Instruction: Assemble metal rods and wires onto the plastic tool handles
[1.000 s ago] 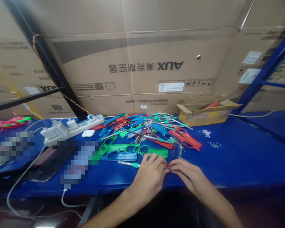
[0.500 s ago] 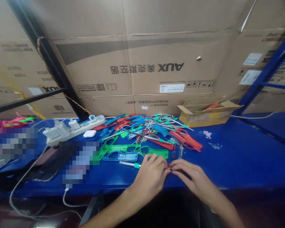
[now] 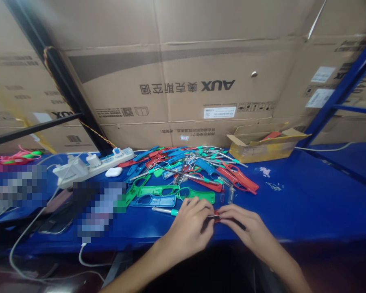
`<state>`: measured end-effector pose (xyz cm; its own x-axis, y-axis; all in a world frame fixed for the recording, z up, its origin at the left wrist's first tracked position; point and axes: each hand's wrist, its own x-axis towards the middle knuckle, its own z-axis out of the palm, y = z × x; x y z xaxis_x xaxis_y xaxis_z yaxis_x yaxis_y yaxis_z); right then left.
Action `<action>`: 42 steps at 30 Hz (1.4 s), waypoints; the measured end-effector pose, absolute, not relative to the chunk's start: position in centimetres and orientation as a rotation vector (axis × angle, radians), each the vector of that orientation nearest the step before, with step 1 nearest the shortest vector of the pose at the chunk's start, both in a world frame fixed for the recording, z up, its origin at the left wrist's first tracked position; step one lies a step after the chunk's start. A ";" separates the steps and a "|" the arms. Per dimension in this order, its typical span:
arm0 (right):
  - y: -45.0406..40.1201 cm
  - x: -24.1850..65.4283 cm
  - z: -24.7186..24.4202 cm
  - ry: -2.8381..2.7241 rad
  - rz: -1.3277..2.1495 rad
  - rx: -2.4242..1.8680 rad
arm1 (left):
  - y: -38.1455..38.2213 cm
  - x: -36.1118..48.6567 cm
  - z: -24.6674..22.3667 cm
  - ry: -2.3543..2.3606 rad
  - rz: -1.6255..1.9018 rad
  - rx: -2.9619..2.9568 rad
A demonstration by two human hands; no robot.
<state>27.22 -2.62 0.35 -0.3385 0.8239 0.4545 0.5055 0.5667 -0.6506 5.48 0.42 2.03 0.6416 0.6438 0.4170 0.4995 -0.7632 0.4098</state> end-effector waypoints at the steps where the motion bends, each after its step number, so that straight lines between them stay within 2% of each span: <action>1: -2.6 27.2 0.4 -2.013 0.520 -1.076 | 0.5 5.4 2.1 0.929 0.807 2.590; 22: -2.7 26.5 0.4 -1.941 0.631 -1.233 | 1.2 5.6 1.8 0.939 0.834 2.420; 42: -2.6 26.6 0.6 -1.971 0.663 -1.203 | 1.6 5.7 1.3 0.958 0.880 2.339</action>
<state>26.64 -2.60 0.55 -0.3028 0.9004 0.3124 0.5283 0.4314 -0.7313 5.73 1.57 1.25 0.5526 0.7401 0.3834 0.4448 -0.6509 0.6152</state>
